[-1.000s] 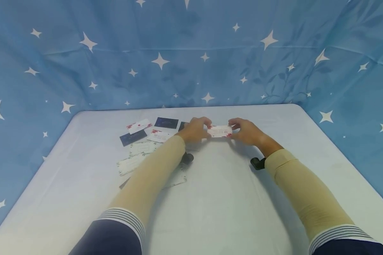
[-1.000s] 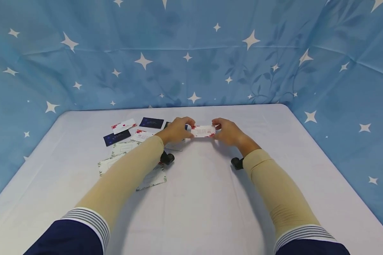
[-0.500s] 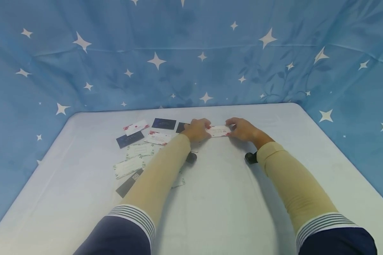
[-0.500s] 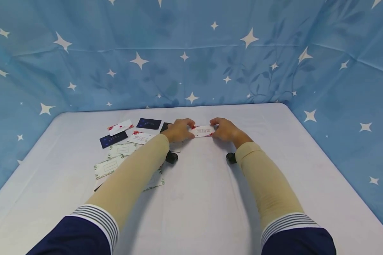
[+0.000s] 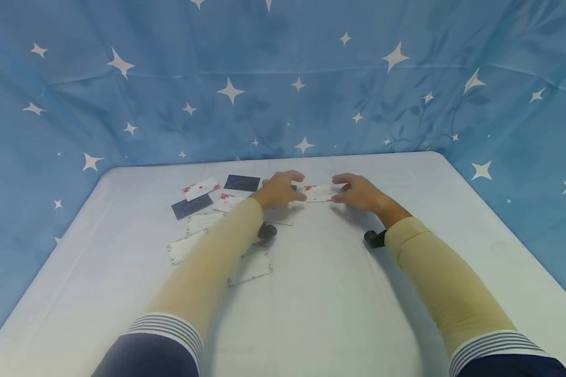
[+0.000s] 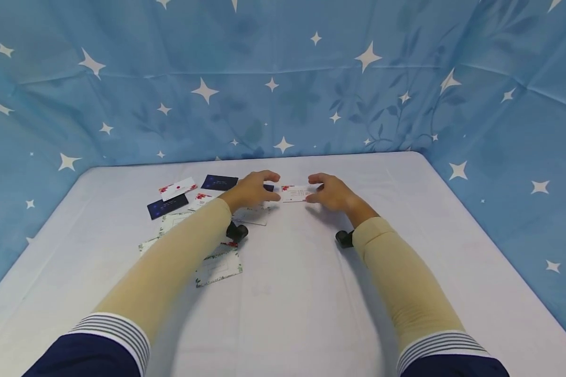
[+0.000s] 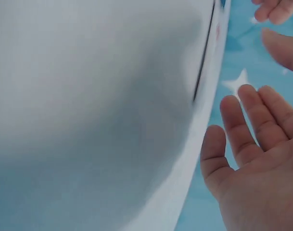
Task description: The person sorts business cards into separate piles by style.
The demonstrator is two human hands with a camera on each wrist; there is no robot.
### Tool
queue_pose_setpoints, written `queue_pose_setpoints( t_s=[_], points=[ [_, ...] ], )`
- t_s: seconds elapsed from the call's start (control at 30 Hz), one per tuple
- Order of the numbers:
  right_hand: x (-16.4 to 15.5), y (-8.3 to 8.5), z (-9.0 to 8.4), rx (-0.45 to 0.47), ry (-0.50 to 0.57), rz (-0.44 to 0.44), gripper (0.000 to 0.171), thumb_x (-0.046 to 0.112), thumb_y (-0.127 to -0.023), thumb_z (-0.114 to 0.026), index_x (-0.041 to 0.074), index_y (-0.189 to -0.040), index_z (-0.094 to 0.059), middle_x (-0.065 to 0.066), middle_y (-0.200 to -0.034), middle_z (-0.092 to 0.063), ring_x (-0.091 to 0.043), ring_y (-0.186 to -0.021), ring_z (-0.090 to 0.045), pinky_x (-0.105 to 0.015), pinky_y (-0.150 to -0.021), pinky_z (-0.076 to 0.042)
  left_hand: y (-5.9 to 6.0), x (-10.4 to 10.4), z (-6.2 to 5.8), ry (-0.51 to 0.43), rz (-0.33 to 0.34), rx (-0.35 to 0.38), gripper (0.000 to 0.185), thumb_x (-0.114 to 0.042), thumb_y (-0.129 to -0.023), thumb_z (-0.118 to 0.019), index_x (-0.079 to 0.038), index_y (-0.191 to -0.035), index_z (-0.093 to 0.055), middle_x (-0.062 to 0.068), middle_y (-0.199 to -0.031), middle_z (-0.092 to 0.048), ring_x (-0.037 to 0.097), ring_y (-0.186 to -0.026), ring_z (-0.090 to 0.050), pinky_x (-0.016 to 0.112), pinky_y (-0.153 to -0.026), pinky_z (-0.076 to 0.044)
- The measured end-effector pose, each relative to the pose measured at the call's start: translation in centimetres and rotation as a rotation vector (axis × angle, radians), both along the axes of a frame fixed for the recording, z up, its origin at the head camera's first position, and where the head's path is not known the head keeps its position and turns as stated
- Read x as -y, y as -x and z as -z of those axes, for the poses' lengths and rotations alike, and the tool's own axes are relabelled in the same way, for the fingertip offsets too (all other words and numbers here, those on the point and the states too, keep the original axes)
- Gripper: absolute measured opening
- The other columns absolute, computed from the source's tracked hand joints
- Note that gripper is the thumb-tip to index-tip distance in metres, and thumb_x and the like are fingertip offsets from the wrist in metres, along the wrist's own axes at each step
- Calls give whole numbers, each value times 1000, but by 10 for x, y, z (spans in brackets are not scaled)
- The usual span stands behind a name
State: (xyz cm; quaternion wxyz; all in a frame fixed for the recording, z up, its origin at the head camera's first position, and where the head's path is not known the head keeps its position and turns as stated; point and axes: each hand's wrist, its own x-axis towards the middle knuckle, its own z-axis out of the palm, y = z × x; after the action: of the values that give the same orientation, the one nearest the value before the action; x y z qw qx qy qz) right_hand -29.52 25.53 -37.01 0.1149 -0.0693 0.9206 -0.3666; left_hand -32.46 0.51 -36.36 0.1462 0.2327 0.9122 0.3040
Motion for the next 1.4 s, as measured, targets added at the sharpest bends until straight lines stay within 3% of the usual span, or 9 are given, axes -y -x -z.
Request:
queue_pose_setpoints(
  t_s=[0.23,0.5,0.73,1.0,1.23,1.4],
  points=[
    [27,-24,-11,-83,163,-24,59,27,-93,-70,5,-145,-51,-12,-144,-52,-32,-128,-48,-55,-103,-39,-23,40,-14,-146,-22,58,69,-37,-93,-72,-21,-153,-42,2,-155,-41,22,-143,-35,48,-113,-30],
    [67,-49,-20,-133,215,-124,63,26,-87,-79,9,-143,-54,-8,-142,-55,-28,-127,-50,-50,-103,-40,-56,88,-22,-132,-20,27,68,-37,-90,-75,-25,-151,-46,-1,-152,-45,25,-143,-35,55,-113,-26],
    [100,-64,-15,-112,227,-179,62,25,-86,-80,10,-141,-57,-4,-141,-56,-25,-125,-51,-49,-99,-44,-77,121,-19,-144,-102,44,65,-32,-87,-77,-26,-146,-52,0,-150,-46,28,-143,-34,58,-112,-26],
    [126,-72,1,-51,136,-226,61,29,-85,-80,13,-139,-60,2,-135,-61,-23,-122,-53,-46,-99,-43,-85,147,-5,-105,-108,75,57,-25,-85,-80,-26,-139,-61,1,-149,-48,29,-142,-34,58,-112,-24],
    [141,-72,3,-46,50,-275,57,28,-85,-79,13,-138,-61,1,-135,-61,-24,-122,-54,-43,-103,-41,-82,155,3,-72,-86,77,57,-22,-84,-81,-28,-137,-63,0,-149,-48,28,-140,-36,56,-111,-27],
    [148,-72,4,-37,-24,-267,57,30,-86,-80,14,-137,-62,-1,-136,-60,-25,-123,-55,-42,-107,-38,-79,156,8,-30,-81,80,59,-21,-84,-81,-26,-139,-62,0,-145,-52,25,-126,-47,49,-104,-36]
  ],
)
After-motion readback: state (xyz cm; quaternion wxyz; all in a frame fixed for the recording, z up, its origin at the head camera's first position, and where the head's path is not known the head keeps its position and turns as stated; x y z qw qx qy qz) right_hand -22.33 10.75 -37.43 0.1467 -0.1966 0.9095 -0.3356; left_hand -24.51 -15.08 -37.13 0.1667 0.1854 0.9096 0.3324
